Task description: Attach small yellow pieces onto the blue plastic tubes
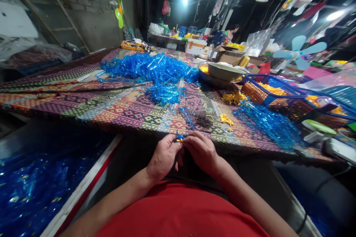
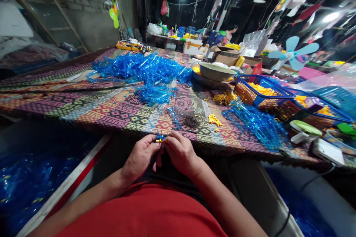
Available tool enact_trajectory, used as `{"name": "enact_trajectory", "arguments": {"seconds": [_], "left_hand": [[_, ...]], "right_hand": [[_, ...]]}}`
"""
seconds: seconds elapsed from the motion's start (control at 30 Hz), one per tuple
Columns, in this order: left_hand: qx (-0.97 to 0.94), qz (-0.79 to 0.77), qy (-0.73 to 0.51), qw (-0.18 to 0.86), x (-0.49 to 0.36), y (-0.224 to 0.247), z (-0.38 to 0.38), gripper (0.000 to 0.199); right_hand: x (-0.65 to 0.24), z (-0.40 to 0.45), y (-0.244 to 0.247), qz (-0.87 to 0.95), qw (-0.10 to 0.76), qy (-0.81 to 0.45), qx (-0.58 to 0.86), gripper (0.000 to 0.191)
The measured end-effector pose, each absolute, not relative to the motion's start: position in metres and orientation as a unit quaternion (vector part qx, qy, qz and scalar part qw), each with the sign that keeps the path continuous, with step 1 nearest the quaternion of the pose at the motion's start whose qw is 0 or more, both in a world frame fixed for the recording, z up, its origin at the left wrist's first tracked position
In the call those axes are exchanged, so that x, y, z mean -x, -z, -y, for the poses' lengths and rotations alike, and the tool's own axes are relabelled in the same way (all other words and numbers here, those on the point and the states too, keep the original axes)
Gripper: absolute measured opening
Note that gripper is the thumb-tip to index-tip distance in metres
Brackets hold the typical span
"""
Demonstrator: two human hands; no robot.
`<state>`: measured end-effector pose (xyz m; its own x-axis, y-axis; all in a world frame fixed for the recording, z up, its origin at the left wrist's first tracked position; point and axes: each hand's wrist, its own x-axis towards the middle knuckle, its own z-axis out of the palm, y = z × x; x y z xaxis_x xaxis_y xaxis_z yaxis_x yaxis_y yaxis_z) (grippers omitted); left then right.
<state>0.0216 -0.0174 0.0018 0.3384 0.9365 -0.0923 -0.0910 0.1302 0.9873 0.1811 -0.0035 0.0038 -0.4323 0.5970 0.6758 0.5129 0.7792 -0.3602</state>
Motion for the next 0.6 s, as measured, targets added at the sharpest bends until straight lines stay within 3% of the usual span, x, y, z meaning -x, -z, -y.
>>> {"name": "enact_trajectory", "arguments": {"seconds": [0.47,0.6], "left_hand": [[-0.558,-0.434,-0.413,0.574,-0.021,-0.004,0.020,0.019],[-0.567,-0.436,-0.408,0.567,-0.021,-0.003,0.021,0.018]], "right_hand": [[-0.180,0.001,-0.010,0.811,0.463,-0.057,0.354,0.011],[-0.182,-0.004,-0.013,0.834,0.420,-0.038,0.355,0.014]]}}
